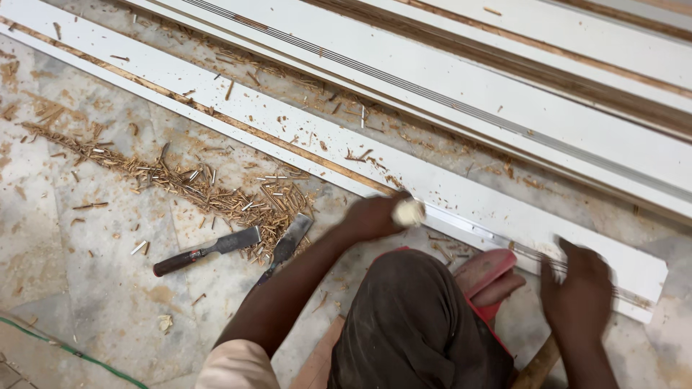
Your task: The person sits on the floor and uses a hammer and a small wooden block to repeatedly strike a long white wooden plank. The person adjusts the plank's position and continues hammering along its length.
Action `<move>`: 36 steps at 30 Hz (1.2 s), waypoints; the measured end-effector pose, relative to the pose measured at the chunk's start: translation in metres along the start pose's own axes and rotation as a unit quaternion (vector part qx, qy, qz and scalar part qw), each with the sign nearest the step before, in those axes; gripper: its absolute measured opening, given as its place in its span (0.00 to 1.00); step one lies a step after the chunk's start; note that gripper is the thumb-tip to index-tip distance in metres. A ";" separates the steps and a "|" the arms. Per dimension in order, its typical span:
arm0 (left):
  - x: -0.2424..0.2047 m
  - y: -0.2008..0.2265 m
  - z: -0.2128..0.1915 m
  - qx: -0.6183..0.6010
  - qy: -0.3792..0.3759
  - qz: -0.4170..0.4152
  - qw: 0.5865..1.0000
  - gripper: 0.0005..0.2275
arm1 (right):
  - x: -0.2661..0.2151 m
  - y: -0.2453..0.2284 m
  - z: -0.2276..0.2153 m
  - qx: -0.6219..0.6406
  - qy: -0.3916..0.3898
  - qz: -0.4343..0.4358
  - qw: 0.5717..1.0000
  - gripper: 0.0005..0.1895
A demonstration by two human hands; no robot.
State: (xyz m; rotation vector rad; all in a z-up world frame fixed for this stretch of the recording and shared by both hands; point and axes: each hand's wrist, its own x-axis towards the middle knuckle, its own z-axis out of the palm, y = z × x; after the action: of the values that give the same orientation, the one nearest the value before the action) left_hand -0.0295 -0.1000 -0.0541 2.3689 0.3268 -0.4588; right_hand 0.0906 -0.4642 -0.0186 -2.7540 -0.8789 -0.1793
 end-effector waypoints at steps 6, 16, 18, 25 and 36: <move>0.024 -0.014 -0.079 -0.102 0.063 0.037 0.992 0.29 | -0.140 0.048 0.023 0.084 -0.089 0.241 0.963 0.33; 0.049 0.004 -0.080 -0.081 0.023 0.043 0.996 0.22 | -0.202 0.043 0.030 0.331 -0.097 0.455 0.821 0.49; 0.045 0.008 -0.063 -0.055 0.067 0.040 0.995 0.19 | -0.195 0.049 0.025 0.495 -0.139 0.511 0.689 0.38; 0.024 0.016 0.020 0.072 0.190 0.084 0.975 0.15 | -0.179 0.016 0.047 0.704 -0.135 0.560 0.415 0.10; 0.012 0.027 0.020 -0.013 0.381 0.101 0.919 0.13 | -0.182 0.031 0.022 0.602 -0.093 0.480 0.632 0.17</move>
State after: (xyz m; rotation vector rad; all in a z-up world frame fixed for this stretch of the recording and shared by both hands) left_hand -0.0138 -0.1315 -0.0568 2.4278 0.4193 0.5881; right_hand -0.0378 -0.5830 -0.0805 -1.5300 0.4876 0.6566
